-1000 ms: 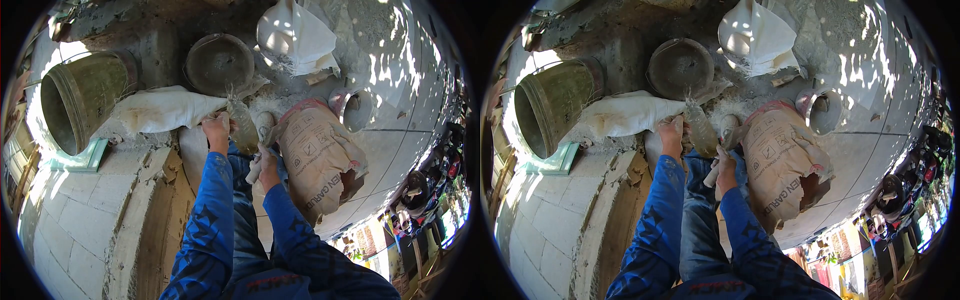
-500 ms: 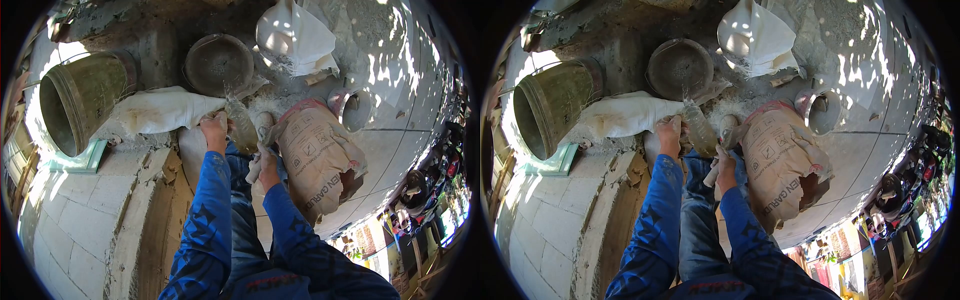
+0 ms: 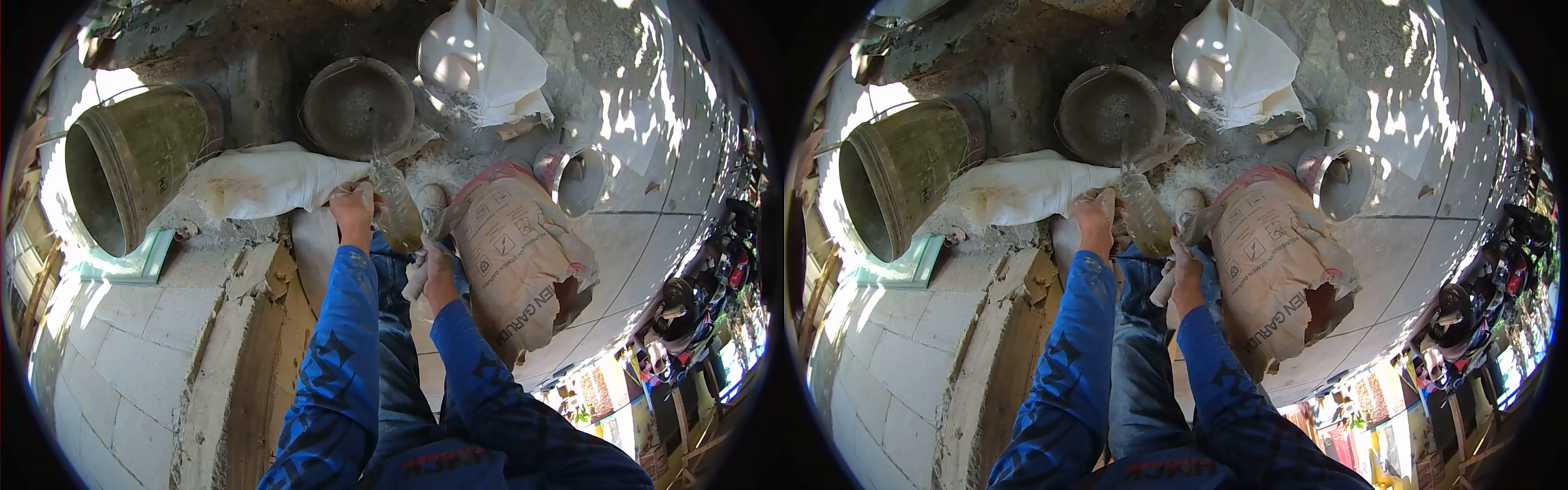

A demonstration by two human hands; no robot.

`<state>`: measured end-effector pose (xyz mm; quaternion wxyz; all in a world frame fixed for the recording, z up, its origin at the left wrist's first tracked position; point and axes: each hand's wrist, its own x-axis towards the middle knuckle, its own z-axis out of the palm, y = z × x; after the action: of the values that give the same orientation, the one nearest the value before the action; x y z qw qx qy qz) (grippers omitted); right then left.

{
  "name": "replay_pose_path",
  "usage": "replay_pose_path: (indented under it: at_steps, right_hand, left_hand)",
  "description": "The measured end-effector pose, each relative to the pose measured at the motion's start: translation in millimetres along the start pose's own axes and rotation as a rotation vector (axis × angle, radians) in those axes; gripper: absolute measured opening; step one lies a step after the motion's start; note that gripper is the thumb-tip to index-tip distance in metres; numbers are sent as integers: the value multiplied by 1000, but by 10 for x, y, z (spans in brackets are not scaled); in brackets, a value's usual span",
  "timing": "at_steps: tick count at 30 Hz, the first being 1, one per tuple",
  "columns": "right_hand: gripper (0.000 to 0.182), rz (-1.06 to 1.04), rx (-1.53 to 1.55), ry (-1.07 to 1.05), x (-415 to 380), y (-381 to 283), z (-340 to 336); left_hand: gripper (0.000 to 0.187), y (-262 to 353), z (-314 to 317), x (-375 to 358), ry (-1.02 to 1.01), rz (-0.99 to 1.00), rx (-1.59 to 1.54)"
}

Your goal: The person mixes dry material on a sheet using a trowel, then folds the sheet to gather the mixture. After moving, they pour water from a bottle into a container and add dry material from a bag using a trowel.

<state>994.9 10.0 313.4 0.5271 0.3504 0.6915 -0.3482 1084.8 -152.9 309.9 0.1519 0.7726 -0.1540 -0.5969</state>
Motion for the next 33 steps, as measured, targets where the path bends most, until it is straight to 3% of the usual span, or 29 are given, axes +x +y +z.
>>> replay_pose_path:
  at_steps: [33]
  right_hand:
    - [24, 13, 6, 2, -94, 2, 22]
  left_hand:
    - [12, 34, -99, -55, -29, 24, 12]
